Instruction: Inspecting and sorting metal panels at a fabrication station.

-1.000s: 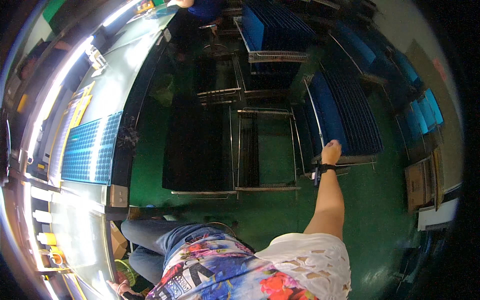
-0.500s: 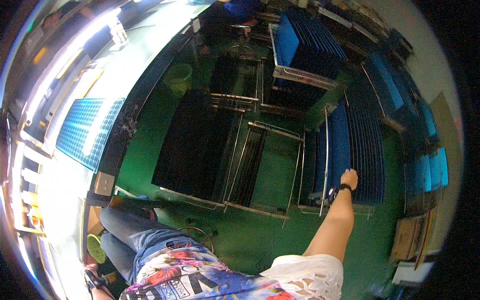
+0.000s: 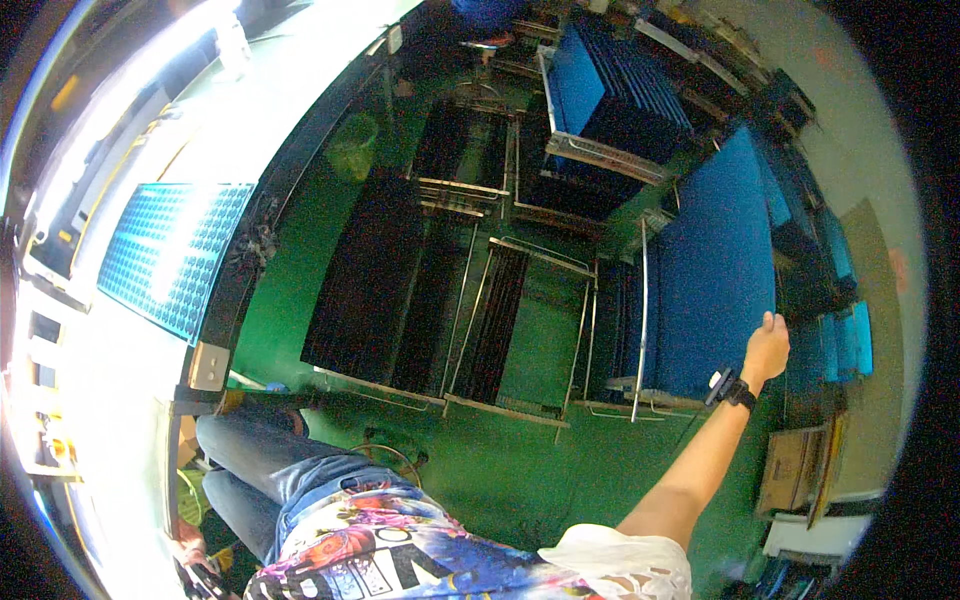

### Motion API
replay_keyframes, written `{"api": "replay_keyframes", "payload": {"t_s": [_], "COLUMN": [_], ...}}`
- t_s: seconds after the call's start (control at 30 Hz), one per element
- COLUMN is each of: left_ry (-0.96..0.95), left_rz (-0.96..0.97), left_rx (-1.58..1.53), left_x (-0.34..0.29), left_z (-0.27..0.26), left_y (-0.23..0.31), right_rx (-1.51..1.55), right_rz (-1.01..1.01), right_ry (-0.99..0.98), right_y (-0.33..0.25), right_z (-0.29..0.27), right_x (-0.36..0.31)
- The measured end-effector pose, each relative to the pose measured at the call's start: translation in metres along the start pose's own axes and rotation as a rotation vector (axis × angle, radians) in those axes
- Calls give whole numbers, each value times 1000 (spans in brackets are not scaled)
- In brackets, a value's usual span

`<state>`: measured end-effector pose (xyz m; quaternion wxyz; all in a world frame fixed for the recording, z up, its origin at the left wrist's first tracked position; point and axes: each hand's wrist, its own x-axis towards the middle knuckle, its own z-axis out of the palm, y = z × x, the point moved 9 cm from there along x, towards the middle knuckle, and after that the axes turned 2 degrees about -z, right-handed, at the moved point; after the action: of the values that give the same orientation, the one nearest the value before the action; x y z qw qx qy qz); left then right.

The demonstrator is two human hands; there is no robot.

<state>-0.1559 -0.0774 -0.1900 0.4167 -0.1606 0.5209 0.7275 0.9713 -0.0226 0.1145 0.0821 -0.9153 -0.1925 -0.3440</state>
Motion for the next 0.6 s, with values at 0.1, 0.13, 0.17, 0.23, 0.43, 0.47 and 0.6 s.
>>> {"api": "replay_keyframes", "payload": {"t_s": [0.1,0.13,0.17,0.23,0.43,0.47,0.6], "left_ry": [355,348,72,-75,-429,-395,-452], "left_rz": [25,29,112,109,-114,-159,-130], "left_rx": [-196,-196,-53,41,109,152,421], "left_x": [69,61,75,-39,-110,-121,-144], "left_z": [-119,-176,-144,27,56,62,86], "left_y": [68,67,57,-14,-22,-30,-35], "right_rx": [348,716,1156,1429,2048,2065,2148], "right_rz": [-17,48,170,306,-163,-229,-298], "right_ry": [161,43,57,-21,-1230,-1409,-1752], "right_y": [-16,-29,-28,-76,-385,-422,-518], "right_z": [-17,-13,0,-38,-143,-167,-232], "right_x": [-9,-18,-27,-69,-222,-251,-345]}}
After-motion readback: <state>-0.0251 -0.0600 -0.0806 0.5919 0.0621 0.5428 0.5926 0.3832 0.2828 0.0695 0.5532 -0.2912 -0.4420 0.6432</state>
